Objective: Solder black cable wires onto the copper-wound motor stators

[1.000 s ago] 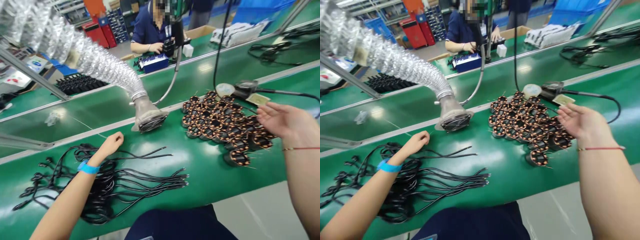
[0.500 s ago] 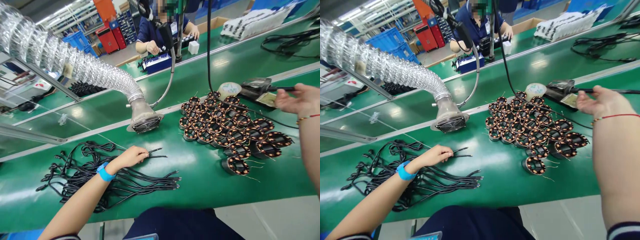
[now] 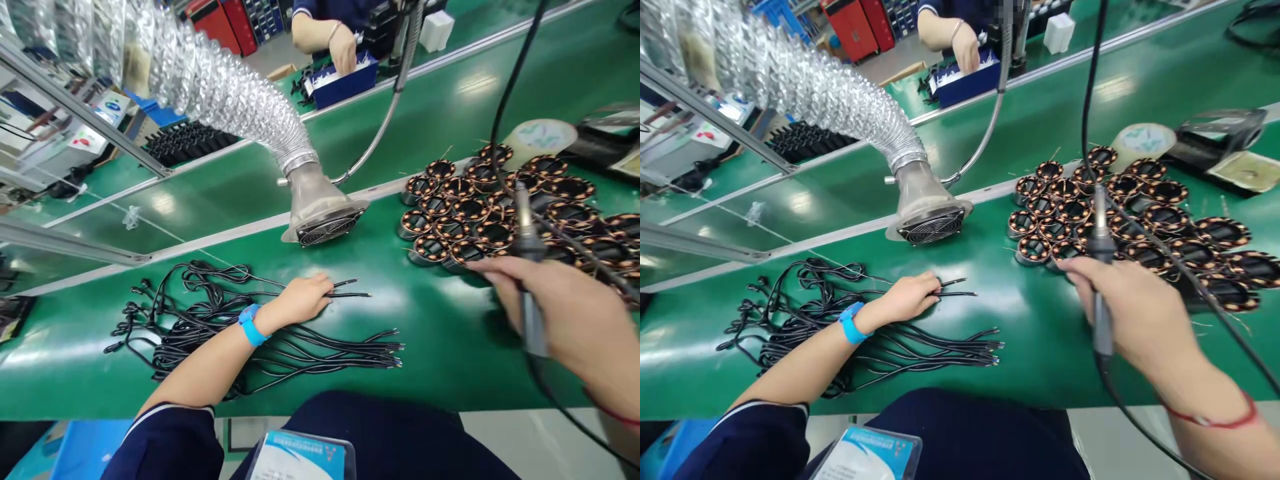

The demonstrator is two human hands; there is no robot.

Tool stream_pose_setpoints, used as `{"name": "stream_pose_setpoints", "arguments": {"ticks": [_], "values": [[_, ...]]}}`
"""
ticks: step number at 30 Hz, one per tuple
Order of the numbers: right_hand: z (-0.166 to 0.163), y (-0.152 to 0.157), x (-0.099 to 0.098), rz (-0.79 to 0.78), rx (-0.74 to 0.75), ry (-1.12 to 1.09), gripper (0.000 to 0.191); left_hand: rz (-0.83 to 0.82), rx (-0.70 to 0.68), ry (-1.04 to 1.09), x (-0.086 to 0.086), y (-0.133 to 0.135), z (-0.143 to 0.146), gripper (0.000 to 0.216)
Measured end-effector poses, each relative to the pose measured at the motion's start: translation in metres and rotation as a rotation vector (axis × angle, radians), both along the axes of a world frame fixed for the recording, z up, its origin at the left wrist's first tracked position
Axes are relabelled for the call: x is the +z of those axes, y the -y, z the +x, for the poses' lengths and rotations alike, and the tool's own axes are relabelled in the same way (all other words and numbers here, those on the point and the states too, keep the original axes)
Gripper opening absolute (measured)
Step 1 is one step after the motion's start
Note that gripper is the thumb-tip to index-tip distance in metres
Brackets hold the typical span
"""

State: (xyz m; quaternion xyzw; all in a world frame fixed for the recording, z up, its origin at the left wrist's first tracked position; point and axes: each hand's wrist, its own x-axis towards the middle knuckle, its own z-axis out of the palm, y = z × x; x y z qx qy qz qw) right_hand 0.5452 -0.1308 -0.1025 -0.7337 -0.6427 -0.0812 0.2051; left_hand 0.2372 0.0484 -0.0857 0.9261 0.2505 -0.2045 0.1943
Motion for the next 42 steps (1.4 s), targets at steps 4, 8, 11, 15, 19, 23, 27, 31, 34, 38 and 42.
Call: {"name": "stream_pose_setpoints", "arguments": {"ticks": [4, 8, 11, 15, 19, 23, 27, 31, 34, 38, 42], "values": [[-0.037, -0.038, -0.007, -0.063, 0.043, 0.207, 0.031, 0.048, 0.095, 0.092, -0.01, -0.003, -0.001, 0.025], [-0.047, -0.059, -0.013, -0.093, 0.011, 0.249, 0.028, 0.009, 0.122, 0.13, -0.016, -0.008, -0.003, 0.026], [-0.055, -0.062, -0.015, -0.049, -0.007, 0.248, 0.027, -0.099, 0.024, 0.136, -0.017, -0.007, -0.008, 0.018], [-0.082, -0.059, -0.016, 0.014, 0.137, 0.22, 0.023, -0.33, -0.155, 0.076, -0.01, -0.003, -0.013, 0.012], [-0.117, -0.053, -0.017, 0.009, 0.321, 0.201, 0.018, -0.454, 0.106, 0.204, -0.004, -0.008, -0.012, 0.012], [-0.135, -0.048, -0.019, 0.062, 0.449, 0.047, 0.02, -0.622, 0.532, 0.467, -0.008, -0.015, -0.01, 0.025], [-0.14, -0.046, -0.019, 0.025, 0.34, -0.208, 0.024, -0.777, 0.454, 0.46, -0.008, -0.016, -0.013, 0.026], [-0.146, -0.046, -0.027, -0.02, 0.247, -0.398, 0.044, -0.76, 0.485, 0.478, -0.007, -0.018, -0.014, 0.016], [-0.149, -0.049, -0.038, 0.006, 0.27, -0.464, 0.042, -0.93, 0.589, 0.512, -0.008, -0.017, -0.008, 0.016], [-0.146, -0.053, -0.045, -0.035, 0.323, -0.447, 0.033, -1.158, 0.696, 0.554, -0.008, -0.012, 0.003, 0.015], [-0.144, -0.053, -0.044, -0.001, 0.309, -0.396, 0.035, -1.016, 0.659, 0.541, -0.002, -0.005, 0.002, 0.019]]}}
